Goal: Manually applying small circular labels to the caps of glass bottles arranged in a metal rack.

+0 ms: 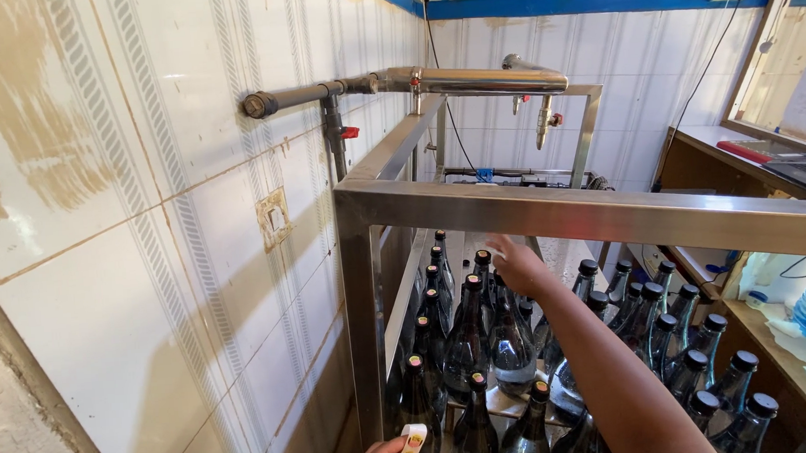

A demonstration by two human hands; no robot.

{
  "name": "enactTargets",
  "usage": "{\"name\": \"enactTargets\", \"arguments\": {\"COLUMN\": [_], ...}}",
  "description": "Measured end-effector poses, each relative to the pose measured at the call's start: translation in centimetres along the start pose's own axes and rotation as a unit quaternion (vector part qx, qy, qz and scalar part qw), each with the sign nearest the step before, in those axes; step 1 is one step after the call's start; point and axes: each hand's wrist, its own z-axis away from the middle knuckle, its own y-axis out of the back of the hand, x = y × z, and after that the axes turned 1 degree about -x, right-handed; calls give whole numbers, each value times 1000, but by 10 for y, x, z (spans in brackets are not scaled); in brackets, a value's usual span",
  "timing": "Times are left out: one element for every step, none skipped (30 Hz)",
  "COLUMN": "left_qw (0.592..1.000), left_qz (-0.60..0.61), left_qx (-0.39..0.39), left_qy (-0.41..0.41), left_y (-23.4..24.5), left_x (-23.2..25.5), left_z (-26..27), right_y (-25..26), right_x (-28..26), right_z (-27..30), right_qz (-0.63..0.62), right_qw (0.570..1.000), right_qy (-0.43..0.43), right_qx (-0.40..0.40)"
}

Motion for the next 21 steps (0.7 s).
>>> {"name": "enactTargets", "arguments": {"left_qw": [1000,1000,1000,1000,1000,1000,998,992,992,988,981,982,980,977,977,977,976,976,993,997,997], "left_qz": [-2,-3,-3,-4,-6,-7,60,126,125,137,147,145,144,142,141,167,192,191,101,10,9], "left_qx": [-14,-28,-28,-11,6,5,13,21,20,53,86,84,79,75,71,70,68,62,64,64,58], "left_qy": [-1,-3,-3,11,27,29,19,8,11,51,90,90,116,142,144,111,78,79,18,-45,-45], "left_y": [1,2,0,-3,-5,-9,-13,-18,-21,-25,-28,-31,-36,-40,-45,-49,-56,-64,-70,-78,-85], "left_x": [-3,-6,-2,3,7,9,10,12,21,30,41,52,62,72,55,38,19,17,14,11,17], "left_z": [-3,-5,-3,-1,2,5,8,10,12,13,12,17,23,29,21,15,8,10,13,17,23], "right_y": [-1,-2,-8,-14,-21,-20,-19,-18,-18,-17,-16,-21,-25,-30,-44,-58,-72,-81,-91,-101,-98], "right_x": [4,8,20,32,45,42,38,33,24,14,2,-15,-31,-47,-41,-35,-28,-16,-5,6,11], "right_z": [-4,-7,-20,-33,-44,-43,-44,-44,-29,-14,-1,36,75,114,147,181,216,225,235,245,252], "right_qz": [68,135,135,172,208,207,187,167,166,138,109,108,21,-65,-64,-37,-7,-5,-35,-64,-63], "right_qw": [996,985,986,978,968,969,974,979,979,986,988,988,985,971,971,959,914,916,914,912,913], "right_qy": [51,101,100,119,136,134,119,103,100,97,94,92,105,118,114,264,404,401,403,406,402], "right_qx": [-11,-21,-21,-24,-29,-30,-42,-54,-54,4,63,65,131,197,200,94,-15,-11,-10,-9,-4]}}
